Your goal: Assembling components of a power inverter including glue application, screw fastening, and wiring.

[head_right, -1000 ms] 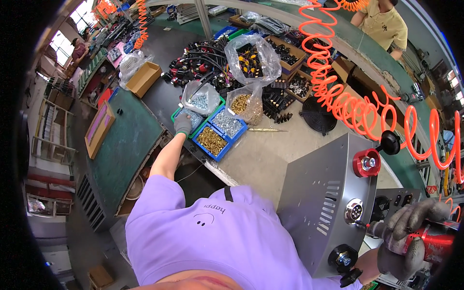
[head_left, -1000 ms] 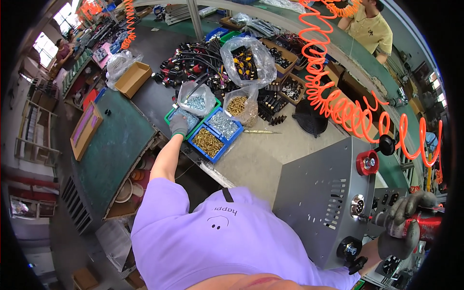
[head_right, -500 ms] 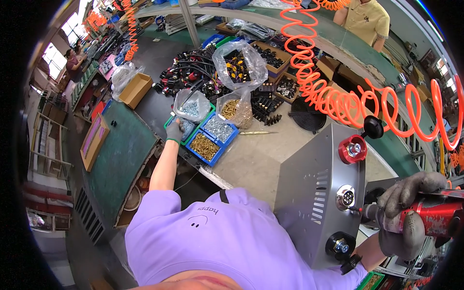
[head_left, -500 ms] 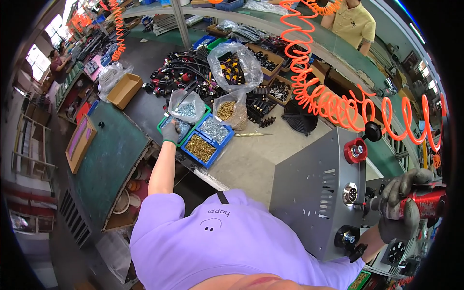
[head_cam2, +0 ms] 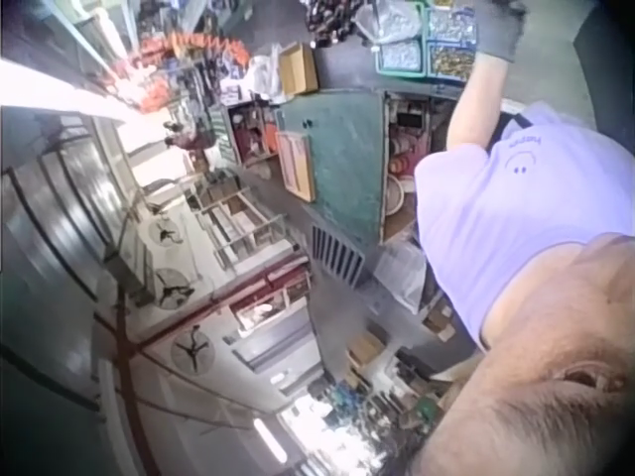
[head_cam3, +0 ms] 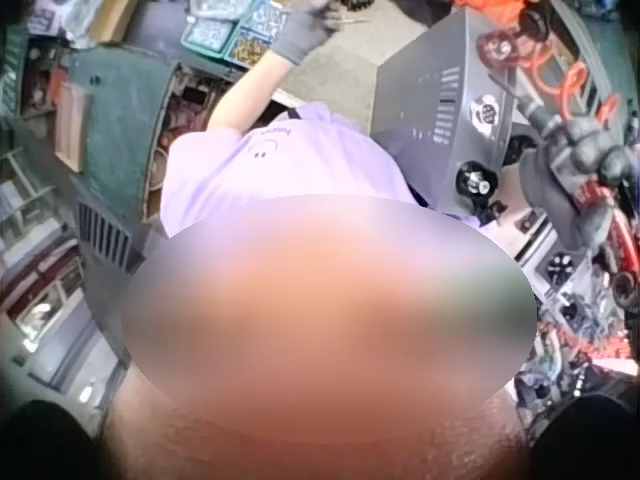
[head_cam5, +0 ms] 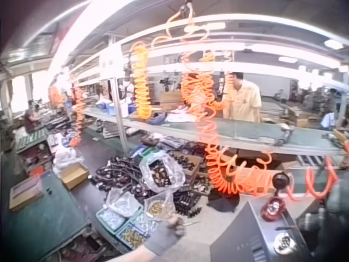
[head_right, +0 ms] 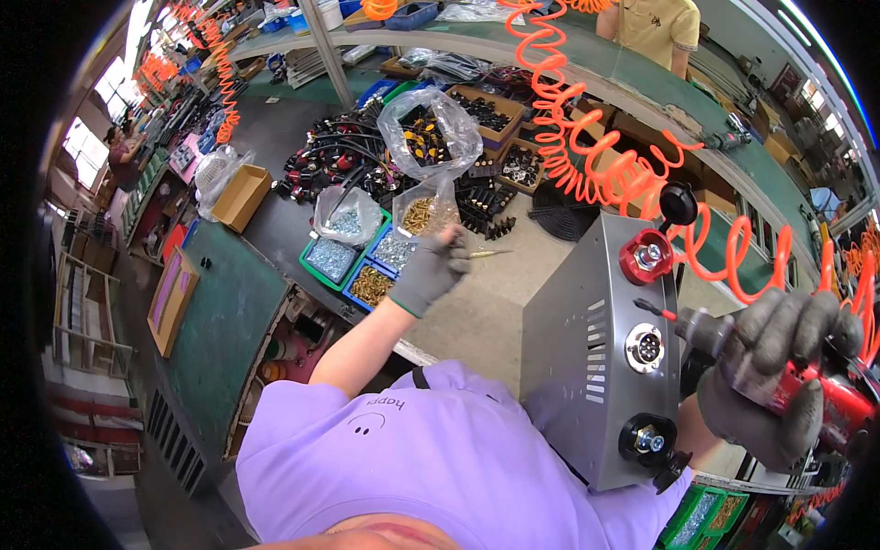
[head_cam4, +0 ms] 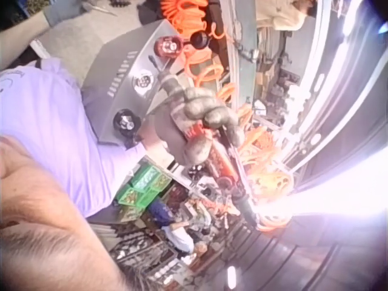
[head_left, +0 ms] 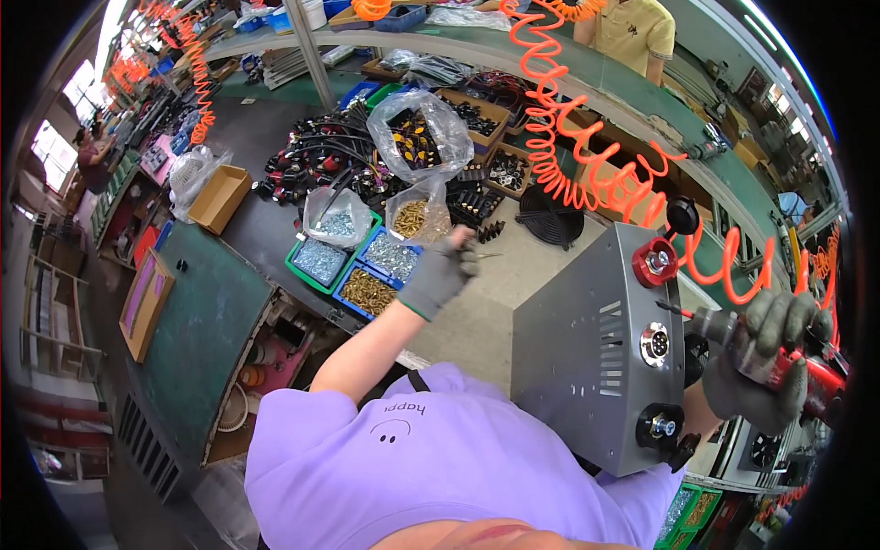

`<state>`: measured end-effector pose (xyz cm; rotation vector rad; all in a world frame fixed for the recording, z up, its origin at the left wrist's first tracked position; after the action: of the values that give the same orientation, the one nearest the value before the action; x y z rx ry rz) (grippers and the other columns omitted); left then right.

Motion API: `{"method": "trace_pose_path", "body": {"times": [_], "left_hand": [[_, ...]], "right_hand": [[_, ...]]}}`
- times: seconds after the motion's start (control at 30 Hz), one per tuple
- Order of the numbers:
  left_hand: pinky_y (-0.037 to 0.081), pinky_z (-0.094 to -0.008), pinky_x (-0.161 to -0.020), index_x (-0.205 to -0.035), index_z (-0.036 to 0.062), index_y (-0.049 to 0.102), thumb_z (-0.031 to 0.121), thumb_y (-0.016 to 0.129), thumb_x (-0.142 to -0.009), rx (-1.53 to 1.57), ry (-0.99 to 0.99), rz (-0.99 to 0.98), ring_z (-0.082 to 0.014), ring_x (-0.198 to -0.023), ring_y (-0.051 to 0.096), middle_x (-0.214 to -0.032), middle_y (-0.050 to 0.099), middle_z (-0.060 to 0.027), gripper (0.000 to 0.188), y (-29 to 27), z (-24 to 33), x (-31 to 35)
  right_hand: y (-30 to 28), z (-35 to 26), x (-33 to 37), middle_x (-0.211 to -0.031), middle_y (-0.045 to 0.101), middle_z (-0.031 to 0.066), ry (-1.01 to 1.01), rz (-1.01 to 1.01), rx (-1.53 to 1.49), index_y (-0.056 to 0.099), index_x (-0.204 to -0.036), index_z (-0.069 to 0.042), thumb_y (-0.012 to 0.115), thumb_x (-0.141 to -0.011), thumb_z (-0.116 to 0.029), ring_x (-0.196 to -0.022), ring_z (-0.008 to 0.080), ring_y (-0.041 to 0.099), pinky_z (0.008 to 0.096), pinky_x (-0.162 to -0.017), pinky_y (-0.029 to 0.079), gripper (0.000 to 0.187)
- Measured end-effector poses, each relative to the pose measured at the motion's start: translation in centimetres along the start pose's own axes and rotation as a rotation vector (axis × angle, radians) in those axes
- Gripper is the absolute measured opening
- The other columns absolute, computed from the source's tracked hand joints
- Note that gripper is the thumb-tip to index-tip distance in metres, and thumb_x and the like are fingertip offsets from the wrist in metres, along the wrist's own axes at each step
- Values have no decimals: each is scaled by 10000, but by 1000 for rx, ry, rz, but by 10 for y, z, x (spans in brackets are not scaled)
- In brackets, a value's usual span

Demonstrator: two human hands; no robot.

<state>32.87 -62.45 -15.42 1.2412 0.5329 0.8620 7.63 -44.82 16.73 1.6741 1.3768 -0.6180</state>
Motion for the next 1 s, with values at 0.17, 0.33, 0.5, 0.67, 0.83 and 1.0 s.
{"method": "trace_pose_path", "body": {"times": [0.17,0.33,0.5,0.67,0.83,1.0], "left_hand": [[404,-228,-545,-990,29,521,210,508,-909,-122,-155,-80,-84,-629,454,-753,485,13,198,102,-60,5],[426,-254,-530,-1013,9,509,203,475,-927,-236,-227,-127,-99,-621,508,-769,518,-19,214,158,-78,18],[336,-211,-437,-956,25,470,314,451,-931,-415,-243,-187,-80,-545,396,-721,436,-7,290,189,-90,30],[297,-211,-378,-823,68,424,361,366,-957,-518,-193,-85,-77,-434,319,-612,382,0,327,197,-93,34],[262,-210,-349,-755,91,401,369,354,-961,-580,-203,-90,-70,-399,278,-570,354,12,350,200,-99,32],[258,-211,-349,-739,96,402,383,356,-958,-548,-222,-124,-69,-398,271,-561,346,14,364,201,-100,34]], "right_hand": [[14,7,3,-774,387,61,-23,-209,-60,458,-1230,-77,501,-717,-173,-556,148,450,288,-488,429,524],[19,11,7,-772,414,61,12,-298,-242,408,-1249,-96,479,-736,-135,-598,179,504,334,-470,465,519],[22,16,8,-829,426,62,3,-208,-111,452,-1214,-92,516,-761,-171,-644,142,477,326,-541,431,464],[27,31,11,-754,476,45,327,-87,-154,508,-909,-65,607,-678,-170,-673,197,549,394,-653,475,272],[25,30,11,-778,401,30,116,-118,-73,463,-1209,-128,502,-731,-174,-562,120,458,313,-538,418,481],[22,33,11,-825,492,57,175,-127,-170,499,-1120,-116,566,-711,-139,-712,189,560,411,-689,509,415]]}}
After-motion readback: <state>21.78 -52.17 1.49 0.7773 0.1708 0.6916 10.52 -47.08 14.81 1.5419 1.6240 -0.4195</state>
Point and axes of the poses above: each hand's wrist, its own x-axis away from the middle knuckle, its own y-axis out of the palm, z = x × y, the point moved 6 cm from there along -x, towards the middle knuckle
